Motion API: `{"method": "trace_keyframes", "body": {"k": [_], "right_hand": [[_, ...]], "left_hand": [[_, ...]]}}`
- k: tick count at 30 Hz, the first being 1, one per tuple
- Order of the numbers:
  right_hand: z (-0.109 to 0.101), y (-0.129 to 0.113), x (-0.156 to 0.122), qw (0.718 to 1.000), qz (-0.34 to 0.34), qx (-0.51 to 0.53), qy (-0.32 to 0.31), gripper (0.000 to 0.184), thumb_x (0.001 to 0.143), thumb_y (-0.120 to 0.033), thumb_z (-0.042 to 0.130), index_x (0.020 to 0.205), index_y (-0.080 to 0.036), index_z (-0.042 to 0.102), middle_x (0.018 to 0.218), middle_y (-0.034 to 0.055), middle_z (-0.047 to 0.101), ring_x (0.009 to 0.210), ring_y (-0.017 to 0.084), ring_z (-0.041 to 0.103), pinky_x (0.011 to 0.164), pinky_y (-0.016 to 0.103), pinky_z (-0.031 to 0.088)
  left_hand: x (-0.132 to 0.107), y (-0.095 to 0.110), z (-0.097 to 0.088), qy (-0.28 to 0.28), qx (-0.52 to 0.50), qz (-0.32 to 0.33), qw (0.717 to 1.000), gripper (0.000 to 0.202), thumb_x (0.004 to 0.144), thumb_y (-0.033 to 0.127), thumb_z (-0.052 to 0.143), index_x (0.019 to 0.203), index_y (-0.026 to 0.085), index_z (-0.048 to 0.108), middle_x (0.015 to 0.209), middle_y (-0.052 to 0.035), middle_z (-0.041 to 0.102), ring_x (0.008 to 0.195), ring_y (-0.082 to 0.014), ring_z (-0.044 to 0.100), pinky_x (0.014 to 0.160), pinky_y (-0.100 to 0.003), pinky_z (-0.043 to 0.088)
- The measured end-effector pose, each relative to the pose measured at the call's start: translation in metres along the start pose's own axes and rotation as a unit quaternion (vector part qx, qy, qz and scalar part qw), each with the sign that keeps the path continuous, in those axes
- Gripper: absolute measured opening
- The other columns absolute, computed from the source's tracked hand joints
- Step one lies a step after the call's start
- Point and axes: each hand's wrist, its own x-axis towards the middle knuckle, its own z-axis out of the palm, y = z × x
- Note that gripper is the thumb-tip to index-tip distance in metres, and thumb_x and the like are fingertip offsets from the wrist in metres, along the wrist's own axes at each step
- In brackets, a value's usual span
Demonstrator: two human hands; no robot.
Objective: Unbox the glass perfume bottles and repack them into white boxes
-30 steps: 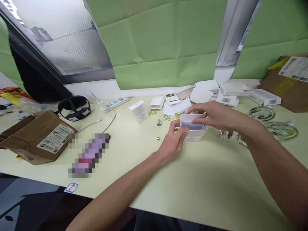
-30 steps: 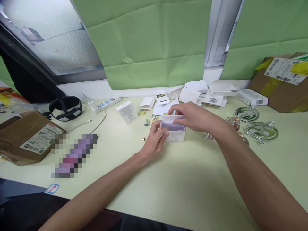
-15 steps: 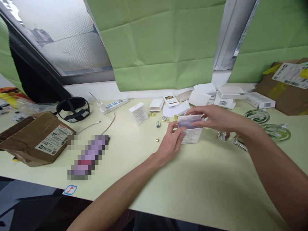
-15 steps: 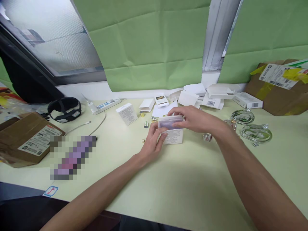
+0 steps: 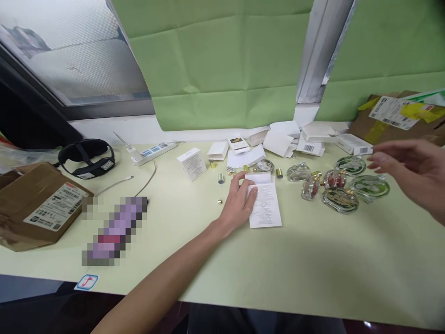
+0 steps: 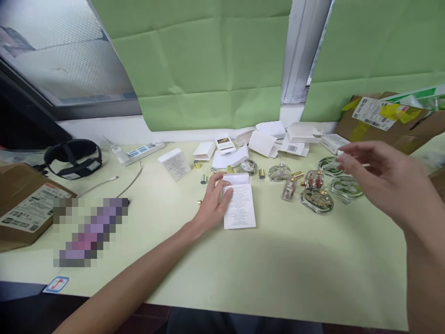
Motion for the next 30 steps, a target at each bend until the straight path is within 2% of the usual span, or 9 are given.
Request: {"method": "trace_keyframes", "body": {"k": [5,9,12,14,16,19,23,26,30], "right_hand": [[0.001,0.044,-0.038,0.996,0.045,0.016,-0.077,0.046,0.082,-0.059,0.06,0.118,-0.031,0.061,0.106,0.0065,0.072,0.098,0.029,0.069,0.087,0.05,0.056],[-0.001,0.043,-0.048,0.993,0.055,0.06,-0.091,0.037,0.087,-0.053,0.058,0.12,-0.037,0.056,0.113,0.008,0.07,0.107,0.029,0.068,0.096,0.049,0.053],[-0.002,0.026,-0.031,0.997,0.027,0.055,-0.051,0.035,0.088,-0.046,0.06,0.121,-0.039,0.055,0.118,0.0086,0.069,0.111,0.028,0.067,0.094,0.043,0.054],[0.002,0.016,-0.01,0.996,-0.011,0.052,-0.069,0.036,0.088,-0.043,0.061,0.123,-0.037,0.055,0.119,0.0087,0.069,0.112,0.027,0.066,0.092,0.043,0.055],[0.012,0.01,0.016,0.991,-0.038,0.046,-0.123,0.04,0.088,-0.04,0.061,0.126,-0.033,0.054,0.12,0.0099,0.069,0.11,0.026,0.066,0.089,0.041,0.055],[0.033,0.008,0.051,0.964,-0.033,0.024,-0.262,0.049,0.088,-0.038,0.061,0.134,-0.029,0.047,0.125,0.0133,0.066,0.114,0.027,0.064,0.083,0.037,0.056],[0.06,0.005,0.069,0.918,-0.05,-0.037,-0.392,0.064,0.089,-0.035,0.057,0.148,-0.026,0.034,0.136,0.0158,0.061,0.12,0.03,0.059,0.086,0.04,0.053],[0.075,0.001,0.067,0.897,-0.073,-0.056,-0.433,0.071,0.09,-0.035,0.055,0.154,-0.024,0.027,0.141,0.0172,0.057,0.122,0.031,0.057,0.092,0.042,0.049],[0.086,-0.001,0.068,0.89,-0.101,-0.059,-0.44,0.071,0.087,-0.037,0.06,0.151,-0.023,0.034,0.134,0.0187,0.062,0.113,0.031,0.062,0.09,0.043,0.049]], "left_hand": [[-0.001,-0.006,0.003,-0.038,0.064,0.007,0.997,0.021,0.1,0.036,0.042,0.105,0.021,0.055,0.144,-0.01,0.035,0.139,-0.0271,0.029,0.113,-0.048,0.034],[-0.002,-0.008,0.006,-0.094,0.089,0.01,0.992,0.023,0.099,0.037,0.043,0.101,0.02,0.059,0.134,-0.0105,0.043,0.132,-0.0301,0.035,0.107,-0.055,0.036],[-0.002,-0.007,0.006,-0.084,0.082,0.008,0.993,0.027,0.099,0.039,0.044,0.116,0.022,0.057,0.13,-0.0105,0.046,0.126,-0.0285,0.041,0.106,-0.055,0.036],[-0.001,-0.004,0.004,-0.072,0.07,0.019,0.995,0.033,0.099,0.041,0.045,0.126,0.024,0.052,0.129,-0.0102,0.048,0.125,-0.0273,0.043,0.107,-0.054,0.035],[-0.002,0.001,0.0,-0.092,0.053,0.047,0.993,0.039,0.097,0.044,0.048,0.131,0.026,0.049,0.132,-0.0101,0.048,0.128,-0.0275,0.042,0.109,-0.052,0.036],[-0.004,0.008,-0.004,-0.183,0.037,0.117,0.975,0.053,0.089,0.054,0.058,0.135,0.029,0.049,0.141,-0.0108,0.045,0.135,-0.031,0.037,0.113,-0.053,0.034],[-0.008,0.01,-0.003,-0.247,0.038,0.183,0.951,0.075,0.074,0.063,0.072,0.137,0.029,0.05,0.147,-0.0124,0.042,0.141,-0.0353,0.032,0.119,-0.058,0.024],[-0.008,0.007,-0.001,-0.25,0.046,0.207,0.945,0.077,0.071,0.062,0.074,0.136,0.028,0.05,0.147,-0.013,0.043,0.142,-0.0339,0.033,0.122,-0.058,0.016],[-0.007,0.006,-0.003,-0.244,0.063,0.216,0.943,0.069,0.076,0.056,0.072,0.135,0.028,0.052,0.148,-0.0129,0.043,0.142,-0.0328,0.033,0.121,-0.057,0.018]]}}
